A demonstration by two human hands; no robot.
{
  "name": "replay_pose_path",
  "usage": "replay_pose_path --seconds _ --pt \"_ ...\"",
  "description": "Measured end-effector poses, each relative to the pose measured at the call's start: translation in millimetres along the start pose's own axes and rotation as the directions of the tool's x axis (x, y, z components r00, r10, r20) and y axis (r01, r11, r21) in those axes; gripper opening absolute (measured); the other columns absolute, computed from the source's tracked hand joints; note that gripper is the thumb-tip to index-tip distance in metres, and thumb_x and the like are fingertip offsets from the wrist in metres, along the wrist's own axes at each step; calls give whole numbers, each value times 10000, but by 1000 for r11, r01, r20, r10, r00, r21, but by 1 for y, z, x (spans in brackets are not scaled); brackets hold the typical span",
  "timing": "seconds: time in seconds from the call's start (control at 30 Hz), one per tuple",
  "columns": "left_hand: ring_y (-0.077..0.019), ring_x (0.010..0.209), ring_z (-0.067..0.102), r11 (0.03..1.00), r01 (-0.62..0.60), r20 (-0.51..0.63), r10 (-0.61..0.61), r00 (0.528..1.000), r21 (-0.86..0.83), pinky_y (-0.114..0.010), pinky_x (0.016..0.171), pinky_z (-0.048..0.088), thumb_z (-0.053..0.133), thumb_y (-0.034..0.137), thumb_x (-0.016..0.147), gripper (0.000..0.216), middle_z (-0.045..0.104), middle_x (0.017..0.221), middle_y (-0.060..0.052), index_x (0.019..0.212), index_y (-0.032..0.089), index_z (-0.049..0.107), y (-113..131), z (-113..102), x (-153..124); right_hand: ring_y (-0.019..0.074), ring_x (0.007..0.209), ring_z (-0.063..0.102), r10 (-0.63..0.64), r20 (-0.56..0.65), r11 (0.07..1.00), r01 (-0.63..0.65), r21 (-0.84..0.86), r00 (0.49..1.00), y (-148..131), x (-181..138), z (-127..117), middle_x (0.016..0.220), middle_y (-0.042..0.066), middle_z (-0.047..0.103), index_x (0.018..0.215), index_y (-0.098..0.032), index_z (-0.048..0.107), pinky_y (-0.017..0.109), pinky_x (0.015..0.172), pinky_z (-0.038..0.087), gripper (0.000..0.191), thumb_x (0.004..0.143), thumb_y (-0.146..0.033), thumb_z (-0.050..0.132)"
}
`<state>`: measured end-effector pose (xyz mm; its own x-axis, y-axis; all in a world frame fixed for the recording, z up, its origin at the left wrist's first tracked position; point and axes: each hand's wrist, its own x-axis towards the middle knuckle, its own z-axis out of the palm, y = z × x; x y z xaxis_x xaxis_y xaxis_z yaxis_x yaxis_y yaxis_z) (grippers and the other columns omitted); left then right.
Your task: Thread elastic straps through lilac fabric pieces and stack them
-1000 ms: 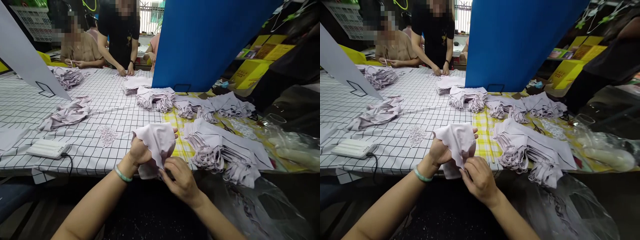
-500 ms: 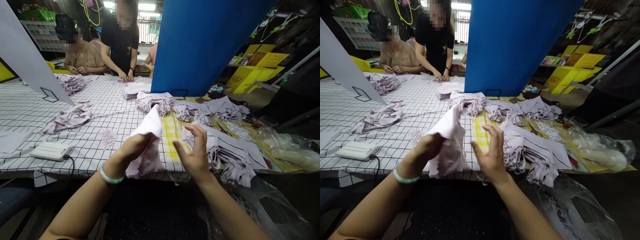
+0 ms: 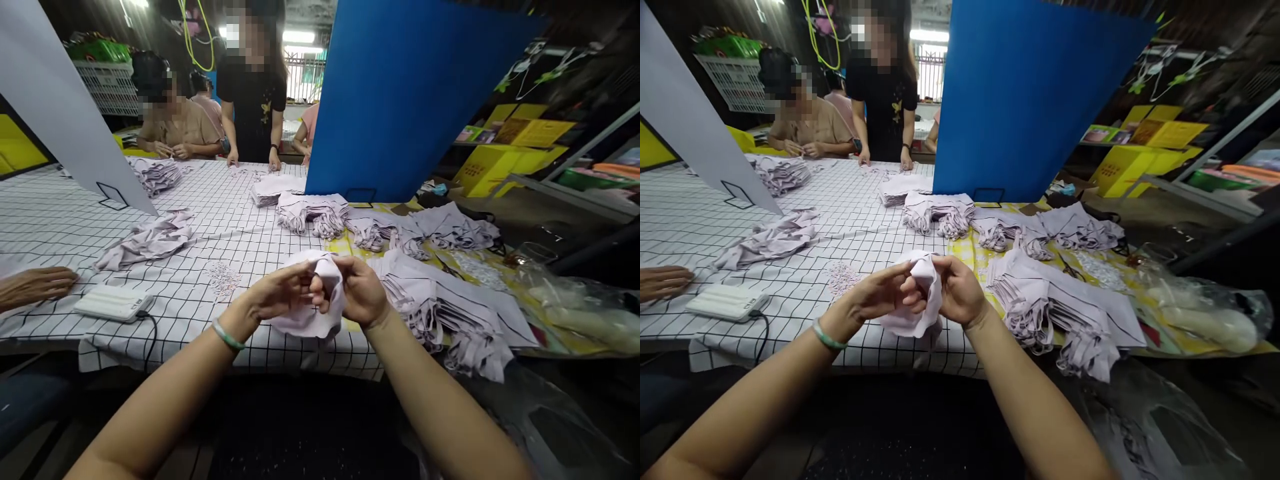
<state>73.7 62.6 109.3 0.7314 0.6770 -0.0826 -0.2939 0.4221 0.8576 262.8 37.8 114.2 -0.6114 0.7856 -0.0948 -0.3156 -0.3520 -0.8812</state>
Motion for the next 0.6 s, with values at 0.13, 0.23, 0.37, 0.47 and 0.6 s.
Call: replay_pose_path --seconds 0.13,0.23,0.37,0.47,0.6 --pt "-180 770 611 912 59 -180 16 983 405 -376 813 512 720 424 793 287 644 793 -56 810 160 610 0 -10 -26 179 723 648 -19 -225 965 -41 -260 974 -6 -1 -16 743 65 716 793 -138 683 293 741 525 183 746 -312 648" --pt "-253 963 600 542 70 -311 367 877 837 -418 885 491 768 396 706 310 668 942 -76 894 189 634 -9 -15 -19 185 727 659 -36 -240 947 -44 -320 970 -18 -6 -11 763 81 728 791 -126 700 293 723 531 191 738 -305 659" --pt "-293 909 629 559 137 -328 257 909 818 -424 842 500 730 259 643 211 683 877 -83 827 187 655 -44 -11 13 188 619 654 -46 -60 958 27 -285 997 -51 -16 9 625 48 667 699 -142 659 343 683 560 199 752 -331 629" --pt "-283 790 669 826 155 -321 34 946 542 -421 774 531 652 262 673 160 689 771 -98 790 153 659 -45 -6 14 164 561 640 -108 -59 936 81 -344 992 -70 -30 5 612 22 651 713 -152 655 315 615 562 134 731 -283 677" --pt "-360 1055 668 978 -205 -176 195 965 -38 -474 927 529 629 374 699 387 732 937 -160 973 104 675 -1 10 -18 148 532 634 -100 -276 916 -20 -401 956 -46 -35 -20 648 26 685 839 -151 705 276 539 553 171 680 -209 680"
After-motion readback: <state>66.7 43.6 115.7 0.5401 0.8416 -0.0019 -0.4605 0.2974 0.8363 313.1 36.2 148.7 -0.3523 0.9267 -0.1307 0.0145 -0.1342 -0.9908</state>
